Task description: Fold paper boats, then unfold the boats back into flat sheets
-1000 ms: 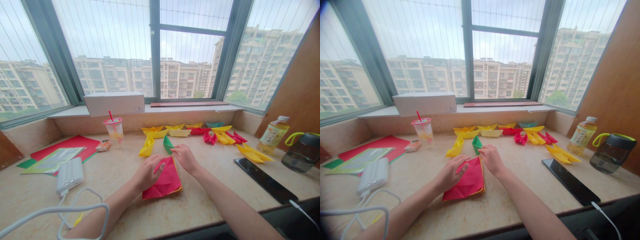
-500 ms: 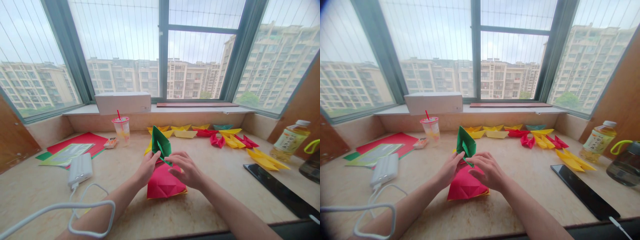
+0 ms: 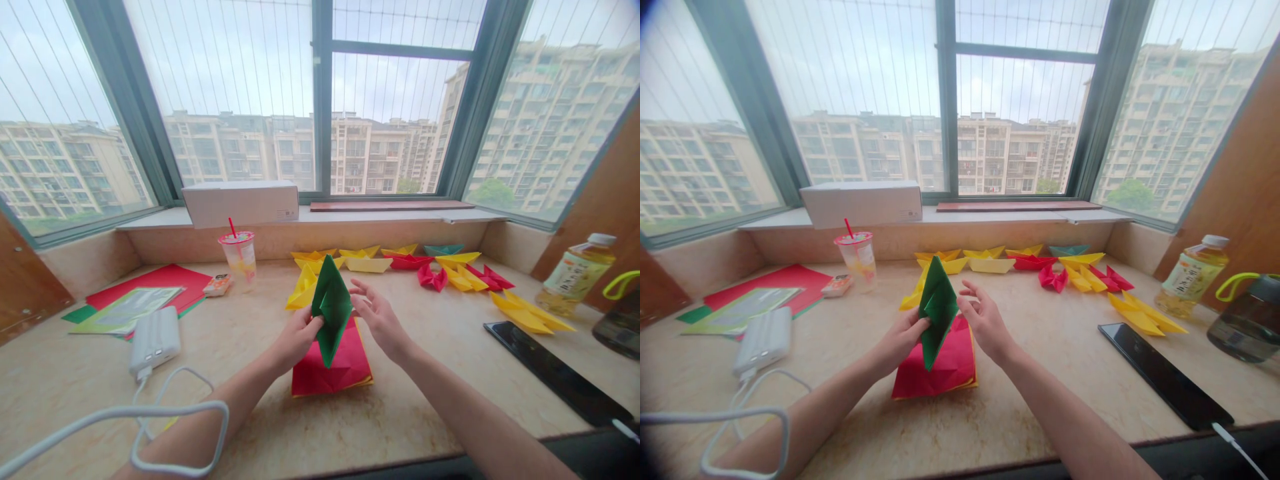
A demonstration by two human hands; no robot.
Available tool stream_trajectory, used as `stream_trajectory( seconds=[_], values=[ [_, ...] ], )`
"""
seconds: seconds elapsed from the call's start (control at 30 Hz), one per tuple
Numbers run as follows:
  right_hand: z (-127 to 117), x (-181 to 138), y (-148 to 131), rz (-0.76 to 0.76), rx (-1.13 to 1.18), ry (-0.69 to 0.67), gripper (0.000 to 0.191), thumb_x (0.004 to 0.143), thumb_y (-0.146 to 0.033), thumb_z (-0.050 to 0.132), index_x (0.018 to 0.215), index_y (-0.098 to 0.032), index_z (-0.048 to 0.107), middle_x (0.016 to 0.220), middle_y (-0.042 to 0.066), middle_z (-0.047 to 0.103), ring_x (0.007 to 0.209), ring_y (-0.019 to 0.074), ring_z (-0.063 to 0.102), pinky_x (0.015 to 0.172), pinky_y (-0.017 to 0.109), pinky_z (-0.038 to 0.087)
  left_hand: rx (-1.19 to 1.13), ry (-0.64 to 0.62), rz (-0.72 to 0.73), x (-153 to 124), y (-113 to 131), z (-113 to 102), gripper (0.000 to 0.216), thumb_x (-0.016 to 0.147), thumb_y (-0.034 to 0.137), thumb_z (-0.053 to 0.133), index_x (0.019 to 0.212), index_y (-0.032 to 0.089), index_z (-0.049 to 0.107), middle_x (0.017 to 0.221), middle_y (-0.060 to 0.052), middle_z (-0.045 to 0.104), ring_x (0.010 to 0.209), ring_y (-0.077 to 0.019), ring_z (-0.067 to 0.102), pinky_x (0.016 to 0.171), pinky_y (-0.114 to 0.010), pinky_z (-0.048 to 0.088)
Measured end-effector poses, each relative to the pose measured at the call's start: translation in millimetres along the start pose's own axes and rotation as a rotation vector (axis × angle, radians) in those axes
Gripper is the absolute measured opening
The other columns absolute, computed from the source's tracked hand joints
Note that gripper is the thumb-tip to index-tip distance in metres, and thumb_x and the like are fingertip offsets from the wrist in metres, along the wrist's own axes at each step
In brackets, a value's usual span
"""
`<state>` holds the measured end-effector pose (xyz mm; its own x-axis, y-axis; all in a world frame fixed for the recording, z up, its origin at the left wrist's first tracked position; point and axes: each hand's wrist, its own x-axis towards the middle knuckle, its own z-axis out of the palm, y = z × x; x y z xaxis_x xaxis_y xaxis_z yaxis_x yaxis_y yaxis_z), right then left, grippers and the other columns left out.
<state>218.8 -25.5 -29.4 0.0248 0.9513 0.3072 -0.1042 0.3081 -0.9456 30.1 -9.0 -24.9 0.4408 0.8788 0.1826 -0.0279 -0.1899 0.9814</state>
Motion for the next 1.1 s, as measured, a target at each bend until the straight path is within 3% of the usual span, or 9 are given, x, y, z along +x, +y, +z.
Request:
stream_trajectory(
  seconds=[0.13, 0.23, 0.53, 0.9, 1.1],
  values=[
    [1.9, -4.8, -15.1, 0.087, 0.115, -0.276, 0.048, 0.091, -0.051, 0.056, 0.131, -0.023, 0.059, 0.113, 0.007, 0.069, 0.099, 0.0225, 0.067, 0.091, 0.043, 0.054, -0.017, -0.108, 0.006, -1.7, 3.0, 0.4, 0.037, 0.085, 0.044, 0.065, 0.108, 0.015, 0.065, 0.089, -0.008, 0.071, 0.084, -0.0247, 0.069, 0.075, -0.035, 0.057],
    [2.1, -7.1, -21.9, 0.085, 0.139, -0.365, 0.043, 0.091, -0.05, 0.057, 0.125, -0.024, 0.065, 0.111, 0.006, 0.071, 0.097, 0.0221, 0.068, 0.092, 0.043, 0.053, -0.051, -0.136, -0.029, -2.9, 4.9, 1.4, 0.044, 0.083, 0.048, 0.068, 0.112, 0.015, 0.062, 0.089, -0.008, 0.07, 0.077, -0.0235, 0.07, 0.072, -0.035, 0.057],
    [-1.2, -5.7, -15.2, 0.102, 0.08, -0.263, 0.044, 0.083, -0.046, 0.069, 0.118, -0.02, 0.067, 0.108, 0.009, 0.073, 0.094, 0.0222, 0.069, 0.085, 0.039, 0.054, -0.07, -0.128, -0.025, -0.5, 3.5, 0.4, 0.05, 0.082, 0.051, 0.069, 0.116, 0.015, 0.058, 0.095, -0.007, 0.068, 0.077, -0.0204, 0.069, 0.076, -0.036, 0.058],
    [1.5, -2.4, -11.5, 0.047, 0.127, -0.184, 0.041, 0.088, -0.047, 0.06, 0.117, -0.02, 0.068, 0.094, 0.005, 0.075, 0.083, 0.0211, 0.071, 0.084, 0.042, 0.056, -0.148, -0.077, -0.043, -1.6, 4.3, 3.2, 0.059, 0.082, 0.054, 0.068, 0.125, 0.019, 0.047, 0.087, -0.004, 0.068, 0.064, -0.018, 0.069, 0.063, -0.033, 0.058],
    [1.8, -2.0, -3.9, -0.048, 0.066, -0.136, 0.041, 0.092, -0.046, 0.053, 0.123, -0.022, 0.063, 0.101, 0.004, 0.073, 0.088, 0.021, 0.071, 0.085, 0.041, 0.057, -0.047, -0.069, 0.04, -2.9, 6.9, 2.0, 0.058, 0.083, 0.039, 0.069, 0.132, 0.017, 0.049, 0.094, -0.008, 0.068, 0.079, -0.0204, 0.068, 0.074, -0.032, 0.056]
  ],
)
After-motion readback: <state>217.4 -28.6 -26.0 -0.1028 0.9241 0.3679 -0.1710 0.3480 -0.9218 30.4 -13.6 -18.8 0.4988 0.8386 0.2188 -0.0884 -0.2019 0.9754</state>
